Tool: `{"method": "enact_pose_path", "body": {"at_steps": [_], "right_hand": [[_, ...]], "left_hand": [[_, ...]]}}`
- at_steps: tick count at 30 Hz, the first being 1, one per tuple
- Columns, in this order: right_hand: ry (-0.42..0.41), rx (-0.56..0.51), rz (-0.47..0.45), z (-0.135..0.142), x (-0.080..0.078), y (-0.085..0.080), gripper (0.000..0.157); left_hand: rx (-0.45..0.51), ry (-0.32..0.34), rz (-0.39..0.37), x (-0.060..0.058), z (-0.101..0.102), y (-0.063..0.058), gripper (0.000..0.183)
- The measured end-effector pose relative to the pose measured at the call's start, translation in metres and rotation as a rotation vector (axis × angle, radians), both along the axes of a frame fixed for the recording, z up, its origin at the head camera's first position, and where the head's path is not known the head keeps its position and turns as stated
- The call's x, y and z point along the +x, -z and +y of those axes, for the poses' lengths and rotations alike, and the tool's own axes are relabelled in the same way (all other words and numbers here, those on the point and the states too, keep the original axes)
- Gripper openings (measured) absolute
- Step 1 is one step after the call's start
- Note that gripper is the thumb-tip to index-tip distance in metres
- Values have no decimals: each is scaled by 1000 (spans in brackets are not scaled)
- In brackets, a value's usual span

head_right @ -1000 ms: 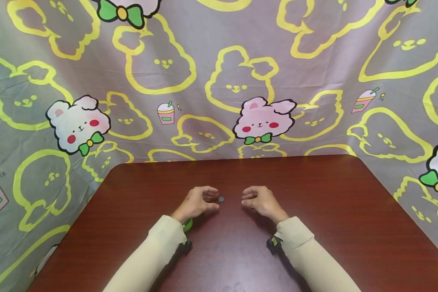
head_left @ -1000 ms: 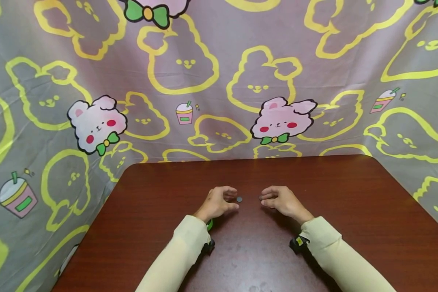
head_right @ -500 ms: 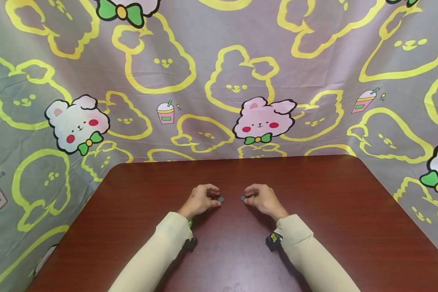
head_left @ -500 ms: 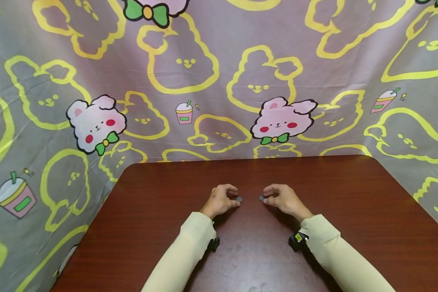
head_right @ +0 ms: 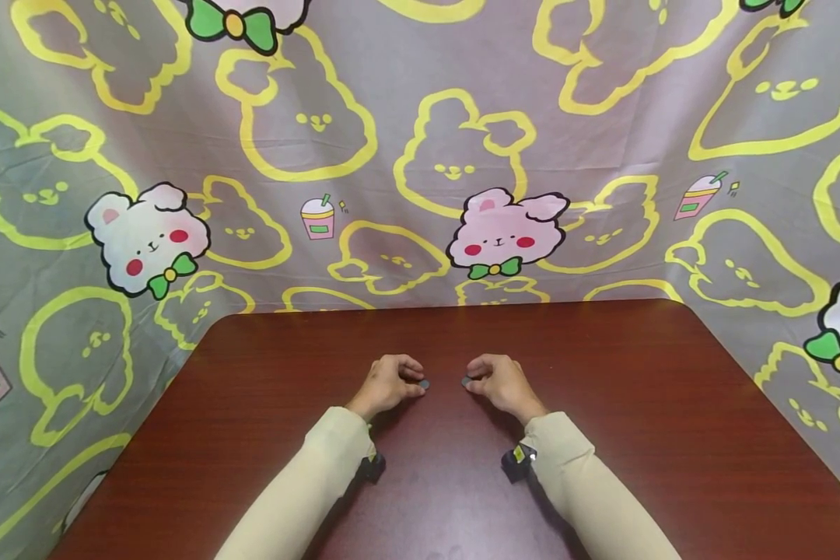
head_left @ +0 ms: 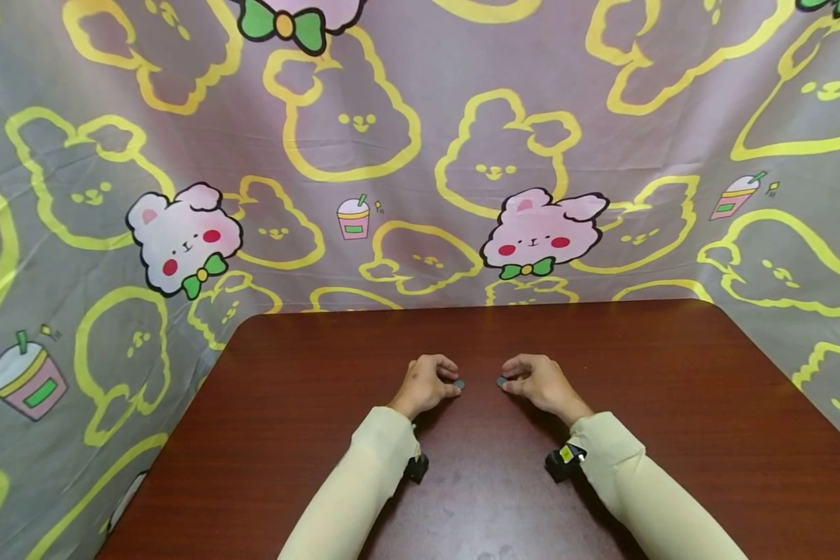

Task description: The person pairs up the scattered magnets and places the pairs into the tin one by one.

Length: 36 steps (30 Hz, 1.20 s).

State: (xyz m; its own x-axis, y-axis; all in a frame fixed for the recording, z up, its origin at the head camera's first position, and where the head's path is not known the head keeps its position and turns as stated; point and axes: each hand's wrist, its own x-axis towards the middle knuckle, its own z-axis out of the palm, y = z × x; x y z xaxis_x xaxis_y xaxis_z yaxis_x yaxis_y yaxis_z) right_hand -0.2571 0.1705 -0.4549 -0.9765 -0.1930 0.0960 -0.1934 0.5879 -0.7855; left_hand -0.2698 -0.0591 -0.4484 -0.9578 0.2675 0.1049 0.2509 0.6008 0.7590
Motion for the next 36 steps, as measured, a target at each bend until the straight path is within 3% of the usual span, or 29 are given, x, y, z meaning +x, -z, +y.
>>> {"method": "enact_pose_path", "body": {"at_steps": [28,36], "right_hand": [[23,-20,4,-20,1,6,23],[-9,-31,41,-26,3,4,23]], "left_hand": [[20,12,-17,3,8,2,26],[32,30,3,4,10,2,27]]}}
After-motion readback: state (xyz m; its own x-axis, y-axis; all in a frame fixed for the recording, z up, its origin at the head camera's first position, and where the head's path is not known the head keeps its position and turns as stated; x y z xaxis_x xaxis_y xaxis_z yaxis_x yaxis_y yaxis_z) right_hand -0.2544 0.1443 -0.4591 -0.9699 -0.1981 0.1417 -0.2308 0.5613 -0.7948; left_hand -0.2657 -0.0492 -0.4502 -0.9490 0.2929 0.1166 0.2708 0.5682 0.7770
